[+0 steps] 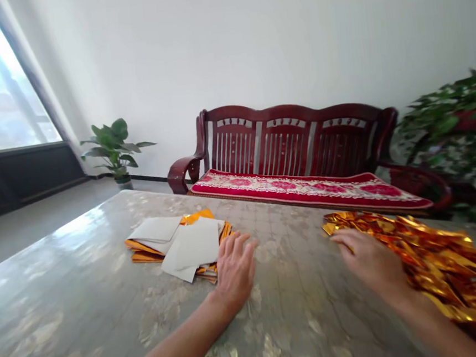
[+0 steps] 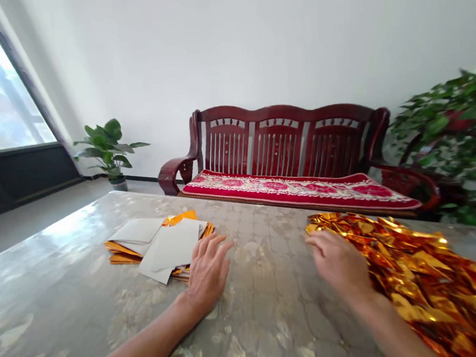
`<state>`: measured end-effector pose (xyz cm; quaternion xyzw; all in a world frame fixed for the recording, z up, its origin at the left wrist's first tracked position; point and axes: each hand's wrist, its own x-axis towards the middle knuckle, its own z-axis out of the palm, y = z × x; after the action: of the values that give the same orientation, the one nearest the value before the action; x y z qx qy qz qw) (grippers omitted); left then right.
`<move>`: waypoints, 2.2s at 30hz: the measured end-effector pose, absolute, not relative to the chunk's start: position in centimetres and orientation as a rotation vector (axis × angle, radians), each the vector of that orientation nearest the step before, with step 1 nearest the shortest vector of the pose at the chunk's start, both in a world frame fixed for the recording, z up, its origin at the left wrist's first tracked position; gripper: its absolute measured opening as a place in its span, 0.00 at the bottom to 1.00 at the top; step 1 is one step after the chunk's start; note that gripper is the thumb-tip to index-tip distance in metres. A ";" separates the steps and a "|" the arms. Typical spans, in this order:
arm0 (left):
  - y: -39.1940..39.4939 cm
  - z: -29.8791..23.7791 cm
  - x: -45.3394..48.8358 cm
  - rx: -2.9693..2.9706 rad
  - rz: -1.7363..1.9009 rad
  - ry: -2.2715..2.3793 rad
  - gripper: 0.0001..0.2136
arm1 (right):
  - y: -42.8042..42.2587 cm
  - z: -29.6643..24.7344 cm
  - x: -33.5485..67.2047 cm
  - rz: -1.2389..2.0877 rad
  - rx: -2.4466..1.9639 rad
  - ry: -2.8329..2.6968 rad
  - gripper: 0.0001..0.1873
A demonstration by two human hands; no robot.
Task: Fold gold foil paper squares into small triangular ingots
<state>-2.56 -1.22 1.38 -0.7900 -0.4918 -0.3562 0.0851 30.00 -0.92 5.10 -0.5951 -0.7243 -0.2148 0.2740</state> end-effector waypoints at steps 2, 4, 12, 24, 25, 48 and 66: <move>-1.1 1.6 -2.8 -2.267 -0.938 -1.609 0.24 | -1.1 2.8 27.0 -0.436 -1.558 -2.039 0.17; -0.9 1.6 -3.1 -2.210 -0.796 -1.753 0.27 | -1.3 0.8 25.2 -0.310 -1.587 -2.053 0.17; 1.4 4.3 -6.4 -2.147 -0.449 -2.174 0.25 | -1.1 -2.6 24.8 -0.145 -1.612 -2.033 0.19; 4.3 5.0 -12.2 -2.212 -0.165 -2.314 0.15 | -1.2 -2.9 24.9 -0.104 -1.596 -2.037 0.19; 4.4 5.0 -12.1 -2.207 -0.166 -2.313 0.13 | -1.2 -2.9 24.9 -0.098 -1.597 -2.038 0.19; 4.3 6.2 -12.6 -2.184 -0.311 -2.416 0.10 | -1.5 -2.0 24.5 -0.039 -1.600 -2.010 0.19; 0.3 1.2 -0.7 -3.029 -1.019 -1.971 0.09 | -4.6 -0.1 19.3 -0.178 -1.099 -2.383 0.25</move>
<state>-0.68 0.31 1.21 -0.7691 -0.5005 -0.2588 -0.3016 19.30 -4.64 -0.05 -0.4043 -0.8766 -0.0655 0.2528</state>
